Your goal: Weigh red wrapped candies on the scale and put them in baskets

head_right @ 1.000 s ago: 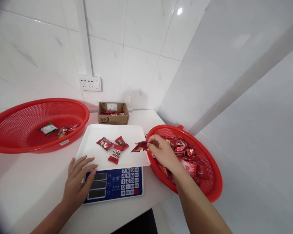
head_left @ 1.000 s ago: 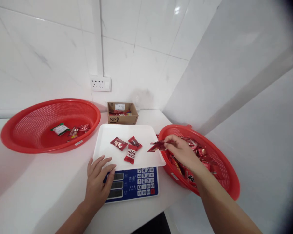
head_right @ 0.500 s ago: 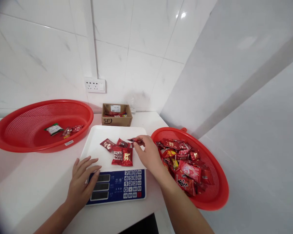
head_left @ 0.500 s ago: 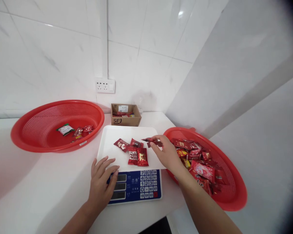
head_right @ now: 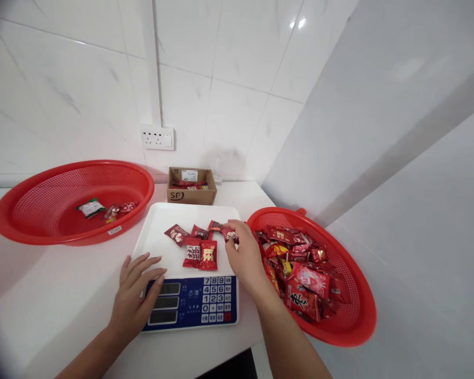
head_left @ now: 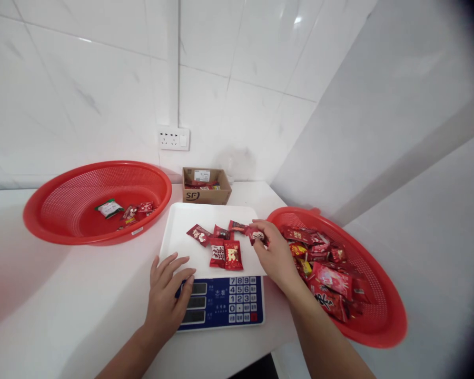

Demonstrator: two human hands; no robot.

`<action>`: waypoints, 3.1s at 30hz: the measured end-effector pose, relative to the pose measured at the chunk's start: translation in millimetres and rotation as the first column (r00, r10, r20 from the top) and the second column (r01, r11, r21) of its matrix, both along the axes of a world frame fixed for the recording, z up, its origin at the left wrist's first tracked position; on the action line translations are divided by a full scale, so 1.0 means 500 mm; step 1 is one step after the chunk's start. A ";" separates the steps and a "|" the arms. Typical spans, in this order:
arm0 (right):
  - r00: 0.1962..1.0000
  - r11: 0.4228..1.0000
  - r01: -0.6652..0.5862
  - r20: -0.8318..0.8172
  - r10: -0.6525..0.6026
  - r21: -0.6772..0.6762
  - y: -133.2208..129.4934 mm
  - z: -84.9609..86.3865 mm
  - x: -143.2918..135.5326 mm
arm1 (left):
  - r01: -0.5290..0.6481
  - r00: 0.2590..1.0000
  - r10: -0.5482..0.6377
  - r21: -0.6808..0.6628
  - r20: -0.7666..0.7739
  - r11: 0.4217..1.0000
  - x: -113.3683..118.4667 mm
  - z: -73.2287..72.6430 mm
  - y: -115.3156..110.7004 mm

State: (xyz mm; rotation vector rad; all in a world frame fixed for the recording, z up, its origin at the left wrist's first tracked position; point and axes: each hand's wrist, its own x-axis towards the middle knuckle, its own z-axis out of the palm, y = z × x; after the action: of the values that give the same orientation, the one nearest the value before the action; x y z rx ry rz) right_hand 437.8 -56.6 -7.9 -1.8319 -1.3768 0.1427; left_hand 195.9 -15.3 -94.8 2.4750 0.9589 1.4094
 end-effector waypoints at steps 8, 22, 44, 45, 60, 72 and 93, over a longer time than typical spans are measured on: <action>1.000 0.999 -0.015 -0.015 0.014 -0.043 0.004 -0.025 0.004 | -0.014 1.000 0.014 0.001 0.004 1.000 -0.001 0.003 0.001; 0.935 0.878 0.067 0.338 0.111 -0.474 -0.009 -0.010 -0.069 | 0.000 1.000 0.000 0.013 -0.005 1.000 0.000 0.003 0.001; 0.758 0.876 -0.477 -0.539 0.368 -0.073 -0.101 -0.016 -0.166 | 0.297 0.950 -0.306 0.131 0.057 0.946 -0.016 0.031 -0.040; 0.767 0.867 -0.493 -0.506 0.395 -0.069 -0.104 -0.019 -0.173 | 0.316 0.943 -0.324 0.108 0.071 0.943 -0.014 0.033 -0.042; 0.960 0.962 0.068 0.281 0.009 -0.264 0.060 -0.036 -0.008 | 0.416 0.888 -0.367 -0.145 0.276 0.898 -0.007 0.019 -0.050; 0.995 0.987 0.045 0.091 -0.032 -0.153 0.098 -0.055 0.002 | 0.425 0.888 -0.369 -0.187 0.273 0.885 -0.005 0.004 -0.051; 0.974 0.967 -0.184 -0.164 0.155 -0.177 0.010 -0.038 -0.060 | 0.379 0.916 -0.349 -0.136 0.198 0.915 -0.001 0.037 -0.047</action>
State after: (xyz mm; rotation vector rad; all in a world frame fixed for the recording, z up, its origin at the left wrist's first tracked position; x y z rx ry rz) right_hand 408.1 -51.6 -26.9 -1.8142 -1.4538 0.5069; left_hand 195.3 -38.6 -76.5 2.2163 0.5205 1.3224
